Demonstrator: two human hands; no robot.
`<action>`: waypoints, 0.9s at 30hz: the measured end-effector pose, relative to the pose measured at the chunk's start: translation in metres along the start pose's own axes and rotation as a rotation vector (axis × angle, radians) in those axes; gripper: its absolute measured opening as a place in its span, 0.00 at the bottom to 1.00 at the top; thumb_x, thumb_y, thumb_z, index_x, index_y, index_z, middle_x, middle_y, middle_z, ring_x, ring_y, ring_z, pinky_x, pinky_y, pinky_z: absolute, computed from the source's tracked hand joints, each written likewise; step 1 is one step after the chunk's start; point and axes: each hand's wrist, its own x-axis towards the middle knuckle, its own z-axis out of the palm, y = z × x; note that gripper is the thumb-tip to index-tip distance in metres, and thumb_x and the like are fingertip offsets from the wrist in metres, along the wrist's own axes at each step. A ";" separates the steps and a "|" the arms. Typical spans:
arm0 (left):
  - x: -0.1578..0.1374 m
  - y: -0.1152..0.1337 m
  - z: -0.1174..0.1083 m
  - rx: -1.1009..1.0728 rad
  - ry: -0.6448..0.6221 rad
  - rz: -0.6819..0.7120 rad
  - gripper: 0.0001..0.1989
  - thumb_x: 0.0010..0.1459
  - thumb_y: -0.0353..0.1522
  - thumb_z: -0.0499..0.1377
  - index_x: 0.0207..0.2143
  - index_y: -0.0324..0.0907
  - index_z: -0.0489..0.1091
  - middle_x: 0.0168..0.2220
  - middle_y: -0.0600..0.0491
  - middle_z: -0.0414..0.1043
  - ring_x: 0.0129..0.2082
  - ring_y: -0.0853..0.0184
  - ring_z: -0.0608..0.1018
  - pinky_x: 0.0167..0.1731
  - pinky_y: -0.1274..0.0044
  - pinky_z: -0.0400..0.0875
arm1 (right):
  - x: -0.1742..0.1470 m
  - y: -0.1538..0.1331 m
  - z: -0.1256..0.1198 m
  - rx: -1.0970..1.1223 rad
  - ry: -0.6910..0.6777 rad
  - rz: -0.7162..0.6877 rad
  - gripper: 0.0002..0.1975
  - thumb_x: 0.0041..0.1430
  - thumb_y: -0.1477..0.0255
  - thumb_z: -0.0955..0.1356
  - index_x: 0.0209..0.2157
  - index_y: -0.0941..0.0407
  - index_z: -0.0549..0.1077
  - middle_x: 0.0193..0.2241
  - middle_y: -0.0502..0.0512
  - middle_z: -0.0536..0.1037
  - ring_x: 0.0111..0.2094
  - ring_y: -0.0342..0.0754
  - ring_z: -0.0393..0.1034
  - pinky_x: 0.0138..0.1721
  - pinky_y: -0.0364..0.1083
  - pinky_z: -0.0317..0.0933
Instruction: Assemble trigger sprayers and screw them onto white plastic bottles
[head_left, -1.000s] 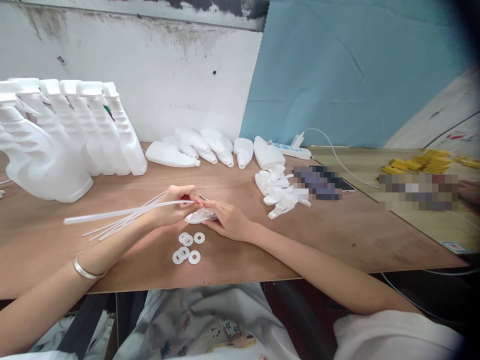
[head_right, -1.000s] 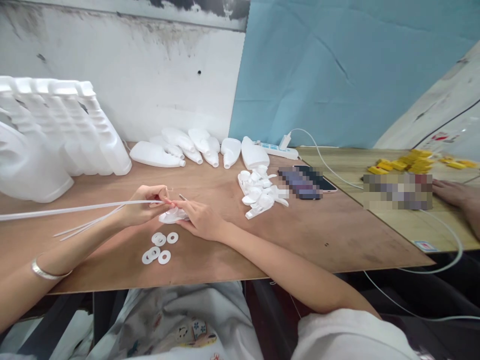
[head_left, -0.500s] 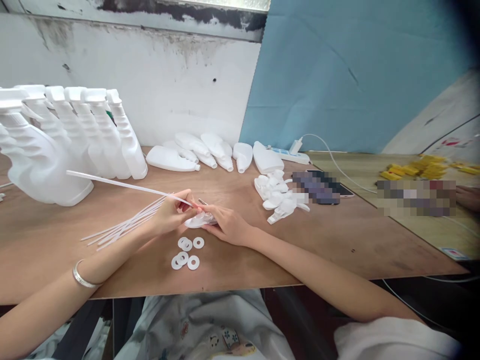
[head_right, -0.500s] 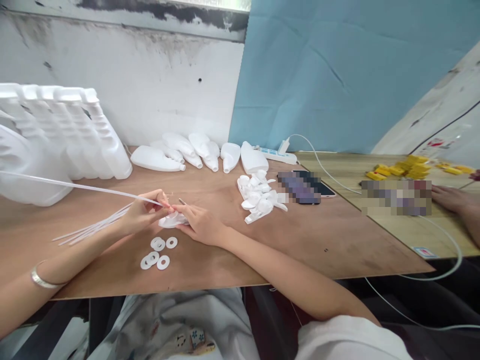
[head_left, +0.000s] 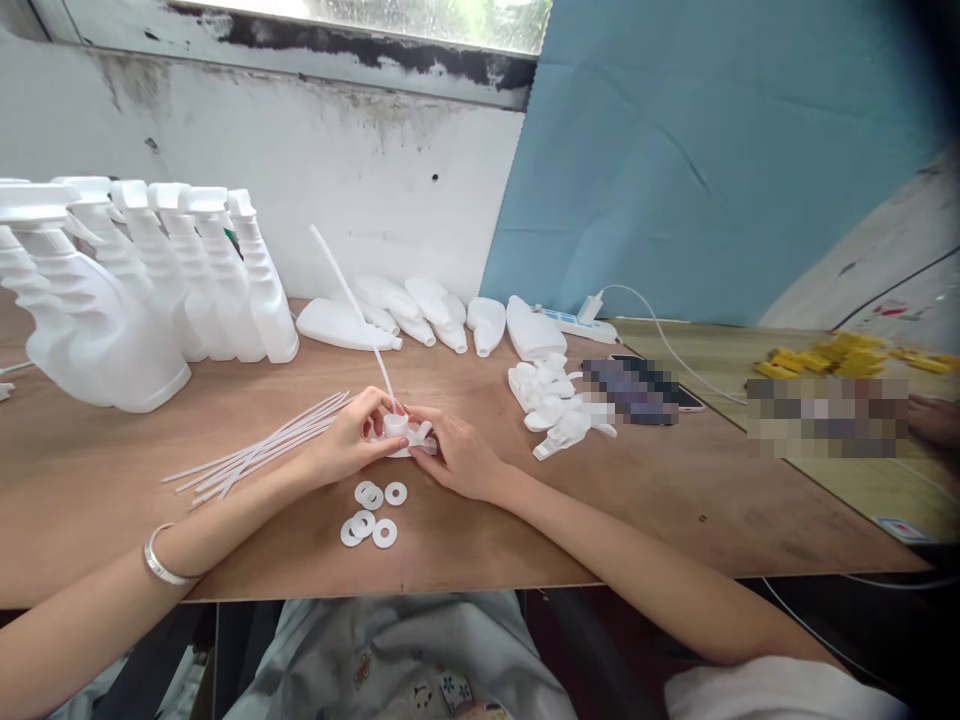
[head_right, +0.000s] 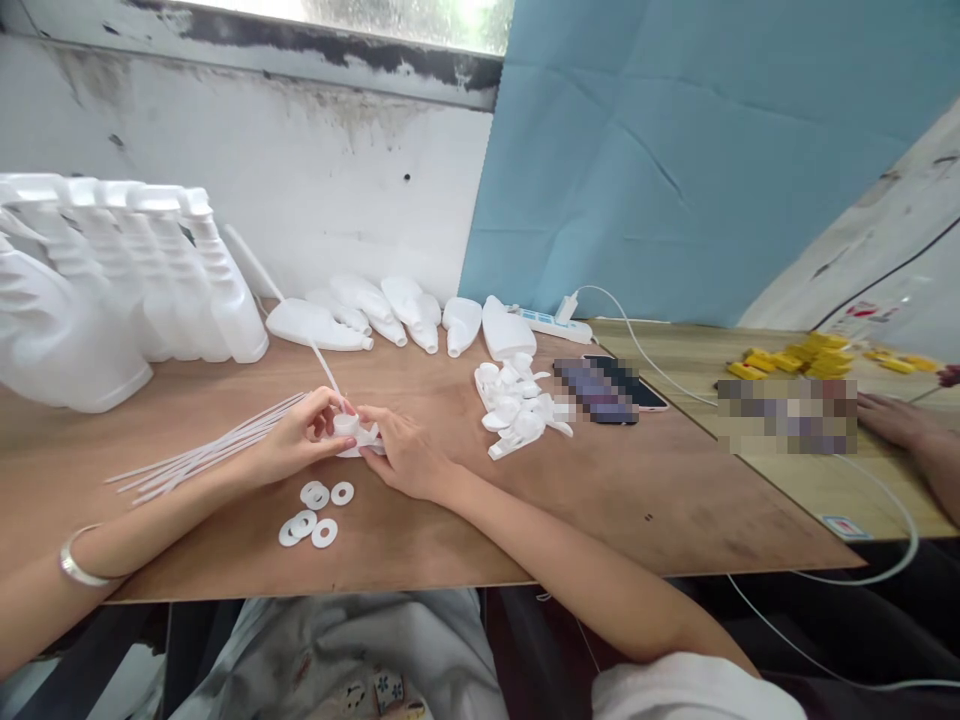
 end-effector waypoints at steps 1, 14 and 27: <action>0.001 -0.002 0.000 0.021 -0.004 -0.009 0.16 0.48 0.38 0.61 0.38 0.41 0.64 0.33 0.54 0.63 0.25 0.73 0.65 0.24 0.80 0.62 | 0.000 0.000 0.000 -0.008 0.005 0.019 0.19 0.56 0.72 0.63 0.50 0.55 0.57 0.42 0.58 0.72 0.38 0.49 0.69 0.40 0.49 0.64; 0.000 0.003 -0.001 -0.143 -0.109 -0.126 0.13 0.49 0.38 0.59 0.34 0.40 0.62 0.28 0.56 0.68 0.24 0.72 0.68 0.25 0.80 0.63 | 0.051 0.032 -0.035 -0.182 0.051 0.328 0.14 0.56 0.69 0.62 0.45 0.57 0.61 0.41 0.59 0.71 0.40 0.51 0.68 0.40 0.51 0.62; -0.007 0.012 -0.006 -0.001 -0.205 0.029 0.08 0.52 0.31 0.55 0.37 0.43 0.64 0.27 0.58 0.66 0.25 0.72 0.66 0.27 0.81 0.59 | 0.182 0.146 -0.013 -0.252 0.077 0.983 0.41 0.49 0.62 0.68 0.55 0.72 0.48 0.51 0.78 0.62 0.51 0.61 0.61 0.46 0.54 0.59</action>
